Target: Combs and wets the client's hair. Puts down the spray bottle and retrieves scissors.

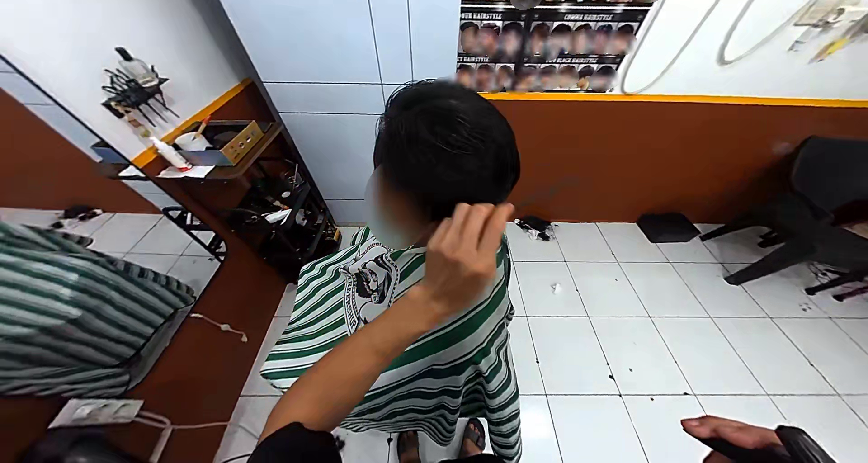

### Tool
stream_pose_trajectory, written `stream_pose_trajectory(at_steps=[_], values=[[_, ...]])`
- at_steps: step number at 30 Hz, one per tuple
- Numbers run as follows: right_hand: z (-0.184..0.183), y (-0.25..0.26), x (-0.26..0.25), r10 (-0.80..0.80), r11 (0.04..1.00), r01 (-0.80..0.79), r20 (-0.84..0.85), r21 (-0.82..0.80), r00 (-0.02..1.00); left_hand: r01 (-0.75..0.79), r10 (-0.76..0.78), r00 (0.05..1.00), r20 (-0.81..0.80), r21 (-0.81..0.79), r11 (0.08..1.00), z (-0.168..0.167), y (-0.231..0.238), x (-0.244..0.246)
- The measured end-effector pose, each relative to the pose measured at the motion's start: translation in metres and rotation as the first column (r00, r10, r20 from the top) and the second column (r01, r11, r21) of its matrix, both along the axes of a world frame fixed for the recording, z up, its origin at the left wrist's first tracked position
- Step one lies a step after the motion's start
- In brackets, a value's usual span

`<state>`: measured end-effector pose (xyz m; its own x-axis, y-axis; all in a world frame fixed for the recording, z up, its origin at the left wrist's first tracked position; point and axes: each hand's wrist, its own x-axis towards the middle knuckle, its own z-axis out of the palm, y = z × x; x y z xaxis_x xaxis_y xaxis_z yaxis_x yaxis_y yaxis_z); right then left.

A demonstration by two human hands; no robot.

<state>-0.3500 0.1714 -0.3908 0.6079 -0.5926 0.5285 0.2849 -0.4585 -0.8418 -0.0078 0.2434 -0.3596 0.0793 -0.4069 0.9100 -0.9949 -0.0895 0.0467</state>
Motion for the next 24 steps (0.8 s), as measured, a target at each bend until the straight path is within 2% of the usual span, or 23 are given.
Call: stream_pose_trajectory(at_steps=[3,5,9,12,15,17,24], values=[[-0.002,-0.006,0.006,0.004,1.0,-0.004,0.02,-0.013,1.0,0.247,-0.264,0.947,0.185,0.111,0.963,-0.015,0.03,0.003],[0.0,-0.005,0.01,-0.009,0.999,0.009,0.025,-0.03,1.0,0.307,-0.342,0.896,0.282,0.162,0.938,-0.014,0.067,0.023],[0.01,0.011,0.02,-0.058,0.996,0.058,0.006,-0.062,0.998,0.138,-0.19,0.893,0.407,0.154,0.978,0.009,0.154,0.125],[0.024,0.037,0.043,-0.131,0.985,0.13,-0.005,-0.114,0.991,0.092,-0.14,0.854,0.502,0.119,0.989,0.036,0.186,0.212],[0.032,0.068,0.08,-0.231,0.956,0.238,0.062,-0.17,0.971,0.137,-0.152,0.786,0.6,0.071,0.988,0.059,0.173,0.276],[0.035,0.09,0.102,-0.25,0.947,0.263,0.092,-0.182,0.964,0.187,-0.202,0.741,0.641,0.092,0.978,0.071,0.152,0.301],[0.049,0.152,0.149,-0.284,0.936,0.297,0.097,-0.187,0.954,0.439,-0.402,0.574,0.714,0.147,0.887,0.095,0.042,0.318]])
